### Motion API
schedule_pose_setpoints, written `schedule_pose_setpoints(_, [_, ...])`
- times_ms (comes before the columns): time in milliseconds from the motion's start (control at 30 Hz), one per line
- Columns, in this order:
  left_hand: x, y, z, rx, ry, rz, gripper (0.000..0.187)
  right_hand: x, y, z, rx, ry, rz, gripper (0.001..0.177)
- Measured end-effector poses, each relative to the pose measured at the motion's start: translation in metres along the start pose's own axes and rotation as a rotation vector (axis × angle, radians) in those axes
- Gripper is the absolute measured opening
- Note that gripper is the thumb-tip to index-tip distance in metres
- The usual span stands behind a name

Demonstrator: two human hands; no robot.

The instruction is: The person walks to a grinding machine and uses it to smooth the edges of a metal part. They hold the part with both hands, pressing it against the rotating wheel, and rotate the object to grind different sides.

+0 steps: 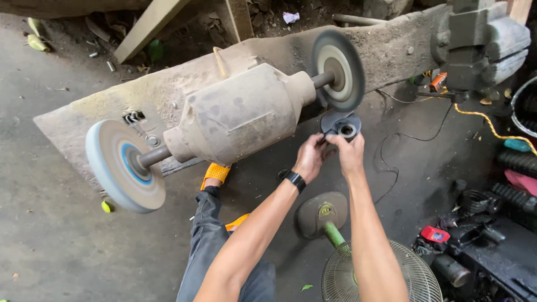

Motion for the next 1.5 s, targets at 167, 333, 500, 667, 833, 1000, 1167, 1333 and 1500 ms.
schedule_pose_setpoints(167, [0.005, -0.004, -0.002, -0.032, 0.008, -0.014, 0.02, 0.008, 0.002, -0.009, -0.061, 0.017, -0.018, 0.029])
schedule_pose_setpoints(333, [0.001, -0.012, -0.005, -0.027, 0.014, -0.046, 0.022, 0.007, 0.01, -0.001, -0.091, -0.126, 0.068, 0.031])
schedule_pose_setpoints(500, [0.011, -0.013, 0.02, -0.04, -0.02, -0.045, 0.02, -0.002, 0.002, 0.012, -0.116, 0.046, -0.028, 0.027])
schedule_pose_setpoints(667, [0.004, -0.022, 0.008, -0.086, -0.001, -0.04, 0.022, 0.011, 0.005, -0.007, -0.174, -0.094, 0.048, 0.026])
schedule_pose_setpoints(833, [0.015, 0.011, 0.015, -0.077, -0.018, 0.006, 0.024, 0.005, 0.0, 0.028, -0.154, 0.002, -0.01, 0.025])
schedule_pose_setpoints(1000, [0.0, -0.001, 0.021, -0.196, -0.109, -0.007, 0.026, 0.0, 0.009, 0.027, -0.311, -0.048, -0.013, 0.028])
schedule_pose_setpoints(1167, [-0.003, -0.063, 0.028, -0.207, 0.025, 0.036, 0.023, -0.009, 0.015, -0.002, -0.187, -0.097, 0.135, 0.027])
schedule_pose_setpoints(1333, [-0.077, -0.031, -0.045, 0.856, 0.455, 0.004, 0.044, -0.057, -0.008, -0.029, 0.1, 0.066, 0.182, 0.031])
schedule_pose_setpoints(1500, [-0.063, 0.02, -0.064, 0.991, 0.344, 0.159, 0.043, -0.075, -0.001, -0.028, 0.755, 0.458, 0.326, 0.029])
Point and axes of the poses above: each hand's wrist, its own x-axis towards the middle knuckle, its own y-axis out of the palm, z = x × y, the point moved 6 cm from there along x, towards the middle knuckle, and after that the axes turned 4 degrees about y, right-handed, at the moved point
